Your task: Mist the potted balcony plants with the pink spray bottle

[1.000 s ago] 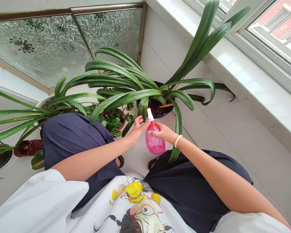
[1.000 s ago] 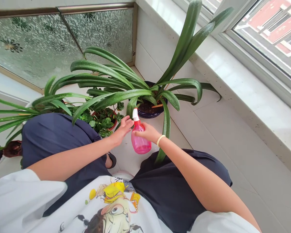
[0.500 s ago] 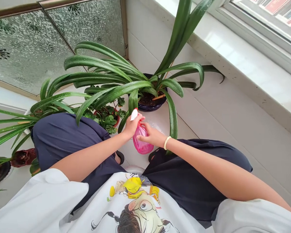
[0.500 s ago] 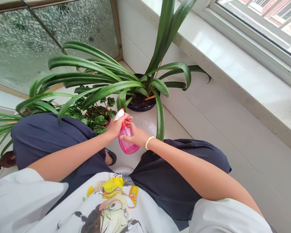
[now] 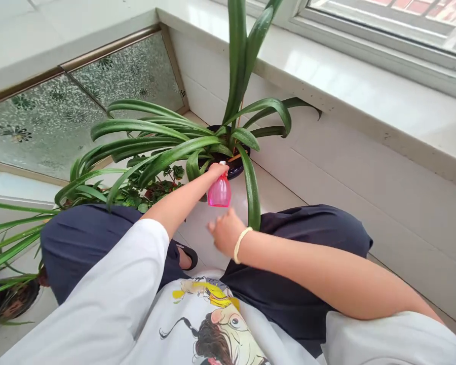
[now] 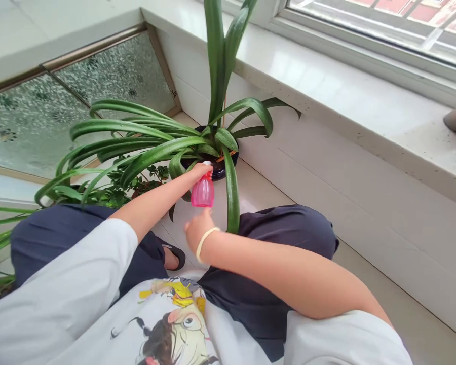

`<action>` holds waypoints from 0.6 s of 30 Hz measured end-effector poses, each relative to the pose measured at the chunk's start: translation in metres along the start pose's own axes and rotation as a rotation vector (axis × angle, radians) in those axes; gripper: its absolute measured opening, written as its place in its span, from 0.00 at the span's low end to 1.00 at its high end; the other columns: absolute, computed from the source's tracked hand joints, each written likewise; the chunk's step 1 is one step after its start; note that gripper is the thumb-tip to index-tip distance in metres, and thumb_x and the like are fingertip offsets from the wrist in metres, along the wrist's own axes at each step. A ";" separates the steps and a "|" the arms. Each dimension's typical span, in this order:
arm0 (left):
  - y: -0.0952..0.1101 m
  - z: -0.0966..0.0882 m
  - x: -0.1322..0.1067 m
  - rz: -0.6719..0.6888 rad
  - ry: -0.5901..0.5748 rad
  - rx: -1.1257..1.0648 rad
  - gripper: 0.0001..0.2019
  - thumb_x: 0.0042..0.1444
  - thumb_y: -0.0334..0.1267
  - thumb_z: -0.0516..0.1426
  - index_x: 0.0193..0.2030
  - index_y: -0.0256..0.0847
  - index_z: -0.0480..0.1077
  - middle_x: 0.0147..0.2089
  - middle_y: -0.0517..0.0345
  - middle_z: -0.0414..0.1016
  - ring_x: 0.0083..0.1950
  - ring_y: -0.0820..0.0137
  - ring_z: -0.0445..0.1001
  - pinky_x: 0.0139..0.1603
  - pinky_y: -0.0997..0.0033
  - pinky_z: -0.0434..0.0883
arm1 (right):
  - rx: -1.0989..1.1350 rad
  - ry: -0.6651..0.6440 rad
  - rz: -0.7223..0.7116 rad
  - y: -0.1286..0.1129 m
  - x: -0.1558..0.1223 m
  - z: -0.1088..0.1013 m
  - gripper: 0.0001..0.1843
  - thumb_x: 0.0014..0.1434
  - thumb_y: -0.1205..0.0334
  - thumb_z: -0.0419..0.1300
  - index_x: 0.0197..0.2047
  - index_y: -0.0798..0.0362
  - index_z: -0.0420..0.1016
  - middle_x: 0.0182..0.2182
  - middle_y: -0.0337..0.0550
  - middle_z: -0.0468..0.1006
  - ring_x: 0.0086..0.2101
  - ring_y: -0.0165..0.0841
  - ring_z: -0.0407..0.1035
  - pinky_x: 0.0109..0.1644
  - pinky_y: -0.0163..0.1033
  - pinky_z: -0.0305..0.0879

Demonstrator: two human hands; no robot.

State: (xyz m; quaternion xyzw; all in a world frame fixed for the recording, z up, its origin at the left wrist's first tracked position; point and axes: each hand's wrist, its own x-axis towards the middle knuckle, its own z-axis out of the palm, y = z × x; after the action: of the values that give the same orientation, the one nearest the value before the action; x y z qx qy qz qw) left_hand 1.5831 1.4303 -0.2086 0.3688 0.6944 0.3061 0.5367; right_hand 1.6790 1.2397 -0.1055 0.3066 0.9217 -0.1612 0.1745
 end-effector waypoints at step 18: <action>-0.006 0.003 0.061 0.366 0.067 0.366 0.09 0.53 0.36 0.54 0.30 0.38 0.76 0.34 0.50 0.82 0.38 0.64 0.80 0.44 0.69 0.73 | -0.265 -0.392 -0.265 -0.041 -0.002 0.043 0.25 0.53 0.54 0.63 0.53 0.55 0.78 0.49 0.60 0.80 0.51 0.58 0.72 0.51 0.64 0.64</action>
State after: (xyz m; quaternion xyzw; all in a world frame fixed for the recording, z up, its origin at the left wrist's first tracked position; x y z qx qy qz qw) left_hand 1.5754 1.4784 -0.2460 0.5689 0.6775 0.2794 0.3732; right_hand 1.6648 1.1897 -0.1351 0.1206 0.9156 -0.1170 0.3654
